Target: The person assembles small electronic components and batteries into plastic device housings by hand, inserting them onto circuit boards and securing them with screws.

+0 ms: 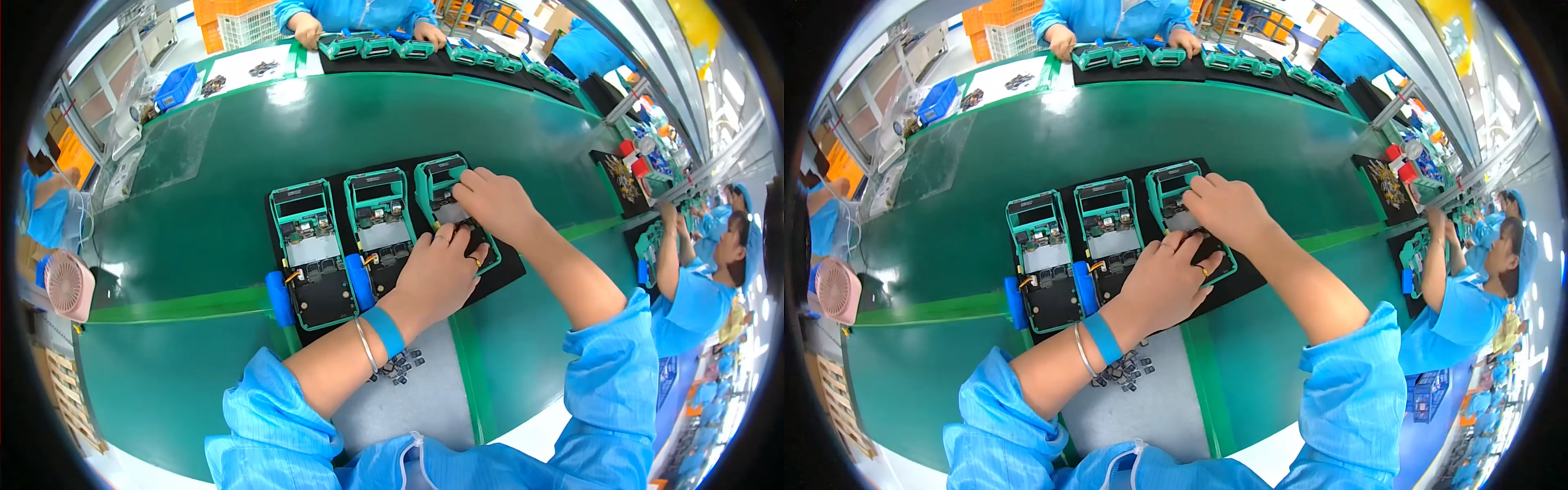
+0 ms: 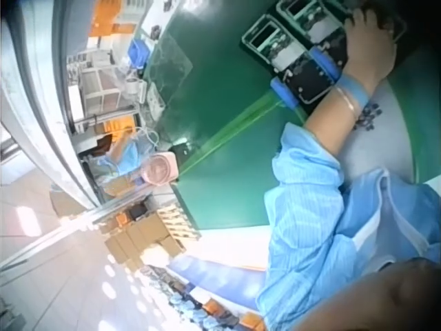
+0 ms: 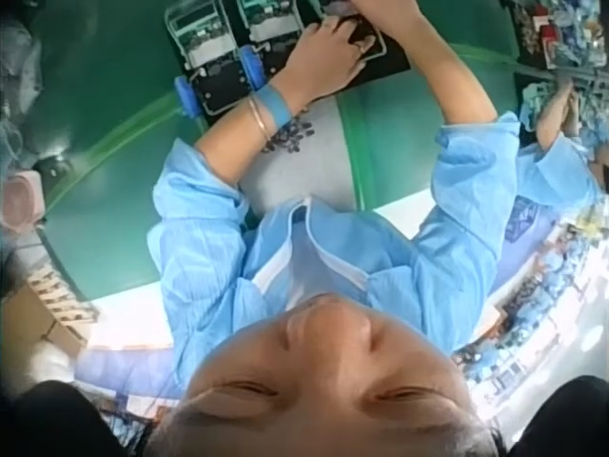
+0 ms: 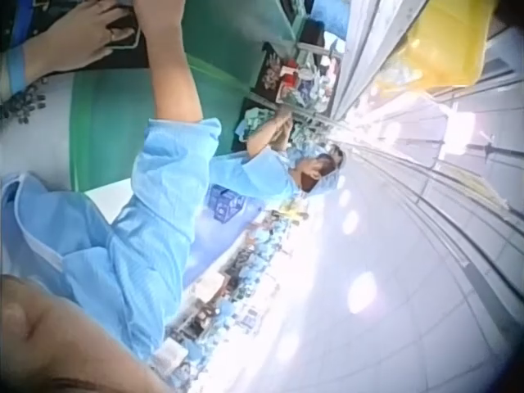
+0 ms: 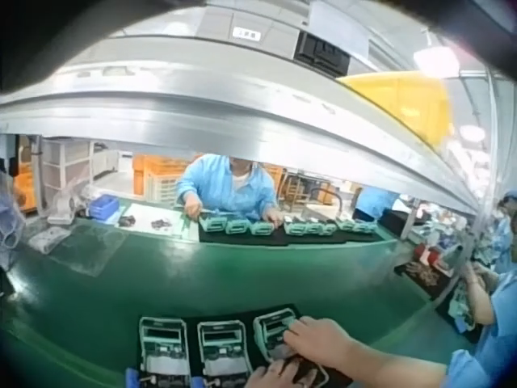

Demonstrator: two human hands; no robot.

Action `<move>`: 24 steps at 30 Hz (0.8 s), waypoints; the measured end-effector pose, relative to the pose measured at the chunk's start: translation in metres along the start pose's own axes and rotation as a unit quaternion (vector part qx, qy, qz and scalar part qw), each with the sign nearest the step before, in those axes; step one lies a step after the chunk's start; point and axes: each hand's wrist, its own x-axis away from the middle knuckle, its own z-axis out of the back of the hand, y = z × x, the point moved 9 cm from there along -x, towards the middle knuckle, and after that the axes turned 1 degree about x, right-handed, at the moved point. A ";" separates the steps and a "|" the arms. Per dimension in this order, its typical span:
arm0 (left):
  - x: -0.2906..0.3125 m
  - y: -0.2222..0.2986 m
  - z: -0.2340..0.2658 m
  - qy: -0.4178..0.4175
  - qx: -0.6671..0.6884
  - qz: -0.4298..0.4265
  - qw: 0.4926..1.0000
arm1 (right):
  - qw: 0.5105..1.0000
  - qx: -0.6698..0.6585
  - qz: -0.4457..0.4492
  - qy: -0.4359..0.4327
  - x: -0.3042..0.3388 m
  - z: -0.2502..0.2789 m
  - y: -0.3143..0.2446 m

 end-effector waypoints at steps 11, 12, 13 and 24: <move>0.071 -0.006 0.093 0.106 0.111 -0.006 0.988 | 0.943 -0.147 -0.294 -0.051 0.083 0.007 0.035; 0.089 -0.018 0.107 0.105 0.134 0.026 0.985 | 0.916 -0.173 -0.348 -0.097 0.107 0.000 0.042; 0.110 -0.028 0.122 0.132 0.105 0.061 0.984 | 0.897 -0.202 -0.379 -0.103 0.132 -0.006 0.047; 0.239 -0.121 0.080 0.102 0.412 0.473 0.773 | 0.750 -0.400 -0.521 0.080 0.172 -0.021 0.001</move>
